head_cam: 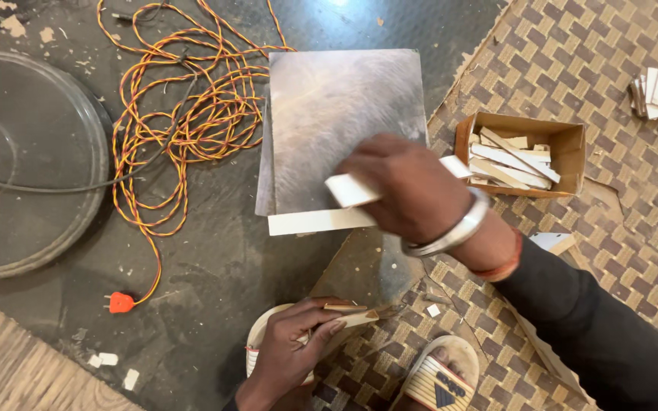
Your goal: The person handles a square marble tile on the work floor, picks small white marble strips from a cardboard box, and aligns the strips one at a time along the tile's edge, pressing them into place and adding more strips to build up the edge row.
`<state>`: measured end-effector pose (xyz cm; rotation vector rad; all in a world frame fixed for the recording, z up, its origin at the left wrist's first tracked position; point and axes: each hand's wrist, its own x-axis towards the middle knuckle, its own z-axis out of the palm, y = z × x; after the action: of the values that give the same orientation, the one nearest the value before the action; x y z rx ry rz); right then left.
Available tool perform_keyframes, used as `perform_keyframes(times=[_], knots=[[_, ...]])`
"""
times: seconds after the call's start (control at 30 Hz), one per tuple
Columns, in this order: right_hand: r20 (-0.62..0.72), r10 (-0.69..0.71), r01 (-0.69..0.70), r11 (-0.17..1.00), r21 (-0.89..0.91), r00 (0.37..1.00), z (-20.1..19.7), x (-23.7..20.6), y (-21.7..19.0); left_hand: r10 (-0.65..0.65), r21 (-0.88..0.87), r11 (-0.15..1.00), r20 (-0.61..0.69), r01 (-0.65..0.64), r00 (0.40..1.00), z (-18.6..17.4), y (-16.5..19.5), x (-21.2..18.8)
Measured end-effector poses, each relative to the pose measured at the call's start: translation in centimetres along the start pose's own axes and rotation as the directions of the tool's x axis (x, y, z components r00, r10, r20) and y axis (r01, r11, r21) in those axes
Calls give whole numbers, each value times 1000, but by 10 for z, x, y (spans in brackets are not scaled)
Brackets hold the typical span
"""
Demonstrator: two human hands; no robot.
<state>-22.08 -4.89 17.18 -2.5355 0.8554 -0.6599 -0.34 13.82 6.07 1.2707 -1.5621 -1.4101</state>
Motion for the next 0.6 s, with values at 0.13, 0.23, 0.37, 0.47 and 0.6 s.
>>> perform_keyframes(times=[0.13,0.23,0.37,0.47,0.6], knots=[[-98,189,-199,975,-103,977,-34,-27,-6,28,-56,998,-16,-29,999,-2,0,-1],[-152,331,-347,933,-96,931,-61,-66,-11,62,-66,996,-31,-64,998,-3,-1,1],[-196,286,-307,948,-81,938,-42,-99,-11,28,-98,995,5,-28,1000,-1,-3,1],[-228,283,-311,945,-97,931,-13,-102,-12,-23,-70,997,40,25,999,5,-3,2],[-185,418,-439,895,-85,889,-1,-93,-14,31,-30,999,83,-29,996,13,-1,2]])
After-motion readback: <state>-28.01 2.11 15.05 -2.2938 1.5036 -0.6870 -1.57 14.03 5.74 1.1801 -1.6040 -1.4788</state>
